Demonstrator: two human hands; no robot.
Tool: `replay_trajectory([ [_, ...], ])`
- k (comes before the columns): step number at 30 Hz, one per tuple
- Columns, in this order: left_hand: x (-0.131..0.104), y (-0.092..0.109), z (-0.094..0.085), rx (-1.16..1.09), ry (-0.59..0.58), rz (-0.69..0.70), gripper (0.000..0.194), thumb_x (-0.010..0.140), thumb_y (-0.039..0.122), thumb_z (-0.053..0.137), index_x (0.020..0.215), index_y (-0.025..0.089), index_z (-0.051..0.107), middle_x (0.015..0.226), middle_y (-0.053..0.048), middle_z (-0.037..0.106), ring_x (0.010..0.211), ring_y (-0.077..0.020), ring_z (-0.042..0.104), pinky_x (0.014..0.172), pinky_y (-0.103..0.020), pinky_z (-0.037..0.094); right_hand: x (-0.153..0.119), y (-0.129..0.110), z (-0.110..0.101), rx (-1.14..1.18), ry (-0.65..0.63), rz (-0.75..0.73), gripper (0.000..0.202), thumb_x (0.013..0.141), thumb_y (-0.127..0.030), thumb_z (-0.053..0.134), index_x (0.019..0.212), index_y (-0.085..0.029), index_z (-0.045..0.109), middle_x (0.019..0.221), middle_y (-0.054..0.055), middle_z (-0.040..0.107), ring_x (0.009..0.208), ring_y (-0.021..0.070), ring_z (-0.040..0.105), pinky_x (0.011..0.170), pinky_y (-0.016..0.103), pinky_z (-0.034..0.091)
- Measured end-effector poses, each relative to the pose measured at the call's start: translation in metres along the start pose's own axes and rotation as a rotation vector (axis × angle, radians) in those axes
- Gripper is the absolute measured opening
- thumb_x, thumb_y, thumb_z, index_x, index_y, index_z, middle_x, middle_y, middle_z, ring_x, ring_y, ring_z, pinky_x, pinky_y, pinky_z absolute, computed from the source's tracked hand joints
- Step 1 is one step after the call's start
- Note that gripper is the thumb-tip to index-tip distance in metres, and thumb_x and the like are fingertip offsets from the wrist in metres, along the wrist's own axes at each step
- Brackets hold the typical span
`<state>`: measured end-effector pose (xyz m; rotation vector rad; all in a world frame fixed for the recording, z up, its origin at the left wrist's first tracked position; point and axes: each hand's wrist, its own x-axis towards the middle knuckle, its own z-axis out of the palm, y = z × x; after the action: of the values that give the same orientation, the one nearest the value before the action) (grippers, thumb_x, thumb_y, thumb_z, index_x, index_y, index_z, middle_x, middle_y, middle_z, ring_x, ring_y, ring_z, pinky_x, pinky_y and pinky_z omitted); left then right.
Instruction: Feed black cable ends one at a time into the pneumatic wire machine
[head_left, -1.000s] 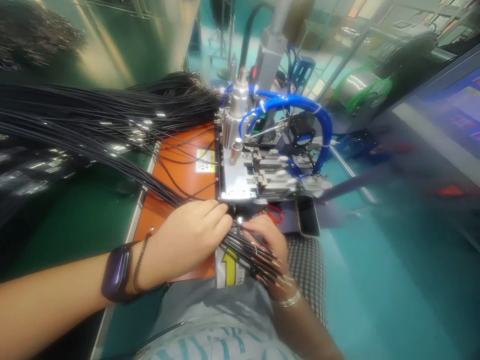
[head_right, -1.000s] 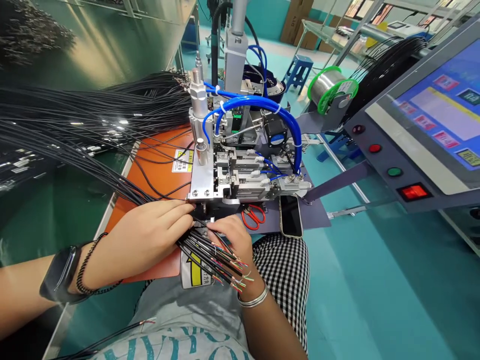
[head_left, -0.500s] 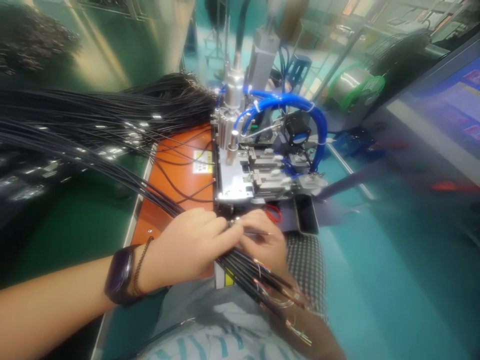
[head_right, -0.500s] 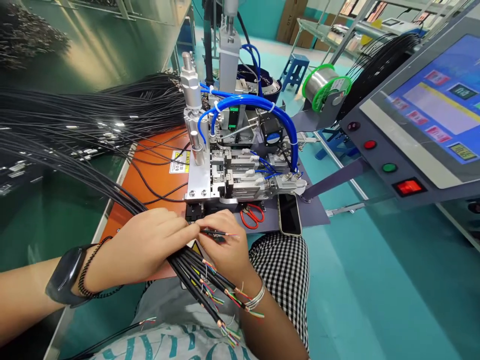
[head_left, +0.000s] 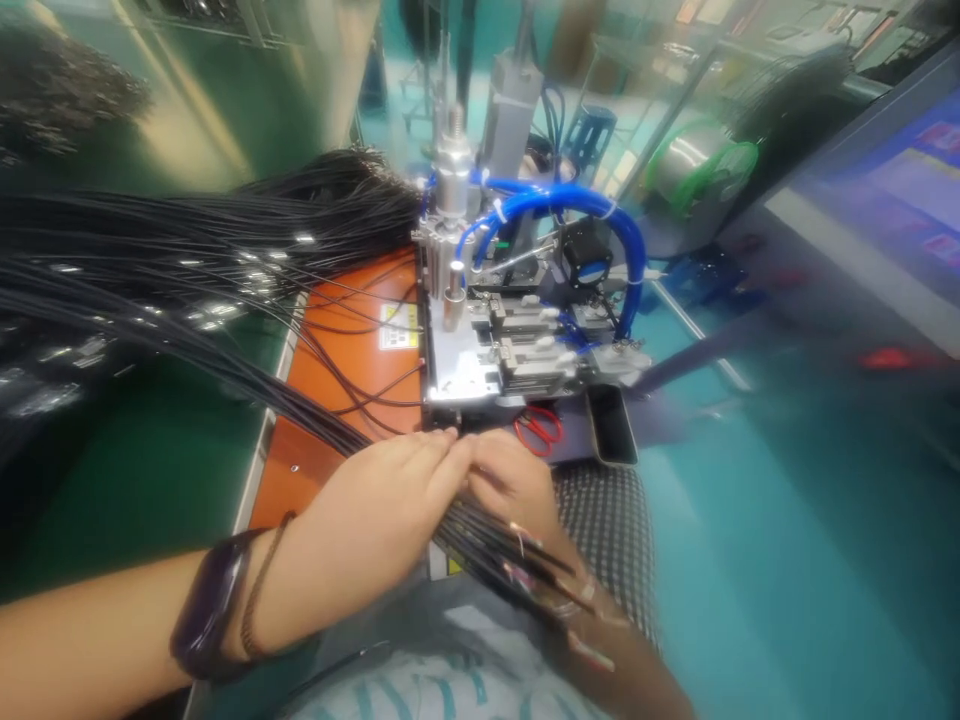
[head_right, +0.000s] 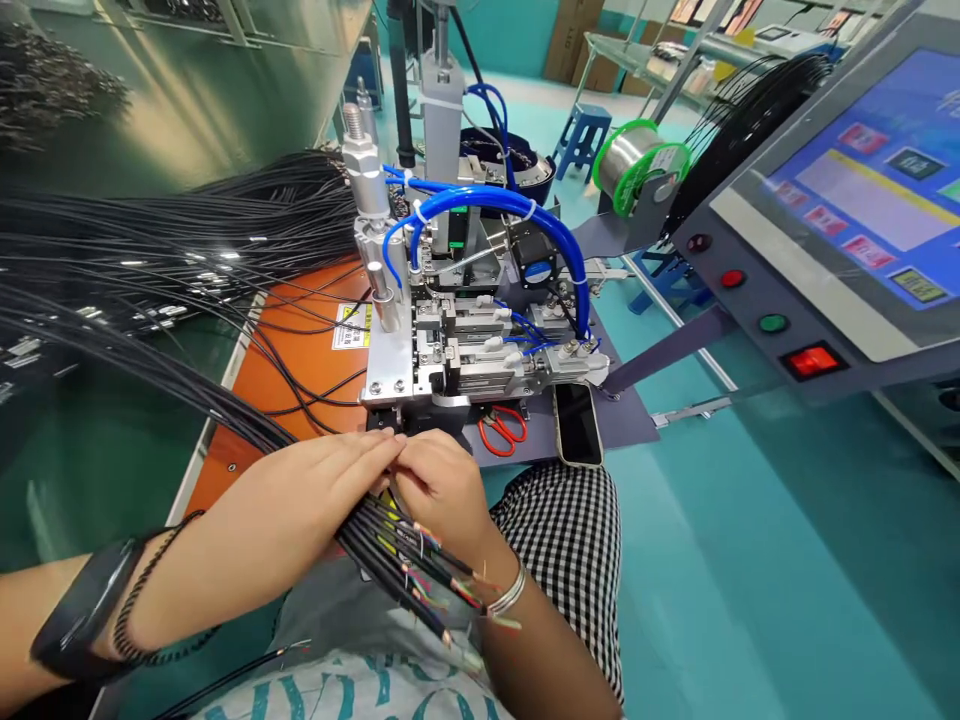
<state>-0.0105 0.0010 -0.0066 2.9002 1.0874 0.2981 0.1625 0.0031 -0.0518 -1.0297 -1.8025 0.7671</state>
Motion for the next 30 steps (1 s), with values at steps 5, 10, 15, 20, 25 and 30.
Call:
replay_trajectory([
  [5, 0.008, -0.015, 0.009, -0.077, -0.098, -0.092, 0.036, 0.084, 0.009, 0.042, 0.118, 0.013, 0.053, 0.097, -0.008, 0.063, 0.087, -0.0223, 0.059, 0.074, -0.038, 0.051, -0.004, 0.006, 0.003, 0.02, 0.193, 0.204, 0.007, 0.078, -0.018, 0.066, 0.083, -0.023, 0.065, 0.077, -0.002, 0.067, 0.072, 0.0132, 0.062, 0.067, 0.025, 0.05],
  [10, 0.008, -0.017, 0.011, -0.115, -0.107, -0.118, 0.03, 0.082, 0.007, 0.045, 0.108, 0.018, 0.056, 0.093, -0.005, 0.061, 0.084, -0.0216, 0.057, 0.071, -0.036, 0.049, -0.006, 0.01, 0.0, -0.105, 0.263, 0.188, 0.012, 0.073, -0.018, 0.072, 0.079, -0.022, 0.062, 0.076, -0.001, 0.064, 0.075, 0.015, 0.058, 0.07, 0.027, 0.047],
  [15, 0.005, -0.017, 0.012, -0.15, -0.049, -0.136, 0.017, 0.085, 0.013, 0.044, 0.097, 0.016, 0.056, 0.085, -0.004, 0.058, 0.078, -0.0195, 0.056, 0.067, -0.034, 0.046, -0.009, 0.002, 0.001, -0.173, 0.354, 0.152, 0.006, 0.078, -0.02, 0.068, 0.074, -0.022, 0.065, 0.073, 0.001, 0.066, 0.077, 0.0172, 0.057, 0.074, 0.032, 0.046],
  [20, 0.004, -0.017, 0.009, -0.168, 0.058, -0.115, 0.015, 0.085, 0.016, 0.043, 0.094, 0.015, 0.055, 0.081, -0.003, 0.057, 0.074, -0.0181, 0.055, 0.062, -0.031, 0.043, -0.017, -0.004, 0.006, 0.024, 0.21, 0.139, 0.012, 0.084, -0.023, 0.059, 0.078, -0.022, 0.07, 0.071, 0.001, 0.068, 0.07, 0.0166, 0.057, 0.066, 0.031, 0.046],
  [25, 0.002, -0.015, 0.007, -0.135, 0.075, -0.108, 0.015, 0.088, 0.019, 0.041, 0.092, 0.016, 0.055, 0.078, -0.002, 0.055, 0.072, -0.0178, 0.054, 0.06, -0.03, 0.04, -0.013, -0.007, 0.009, -0.036, 0.342, 0.332, 0.009, 0.081, -0.027, 0.063, 0.077, -0.02, 0.068, 0.07, 0.001, 0.064, 0.067, 0.0153, 0.056, 0.062, 0.028, 0.045],
  [30, 0.003, -0.015, 0.009, -0.132, 0.048, -0.112, 0.013, 0.087, 0.019, 0.043, 0.091, 0.017, 0.055, 0.077, -0.001, 0.054, 0.07, -0.018, 0.053, 0.059, -0.031, 0.038, -0.01, -0.014, 0.004, -0.083, 0.269, 0.293, 0.019, 0.085, -0.024, 0.058, 0.068, -0.02, 0.062, 0.068, 0.0, 0.062, 0.07, 0.0156, 0.056, 0.064, 0.028, 0.044],
])
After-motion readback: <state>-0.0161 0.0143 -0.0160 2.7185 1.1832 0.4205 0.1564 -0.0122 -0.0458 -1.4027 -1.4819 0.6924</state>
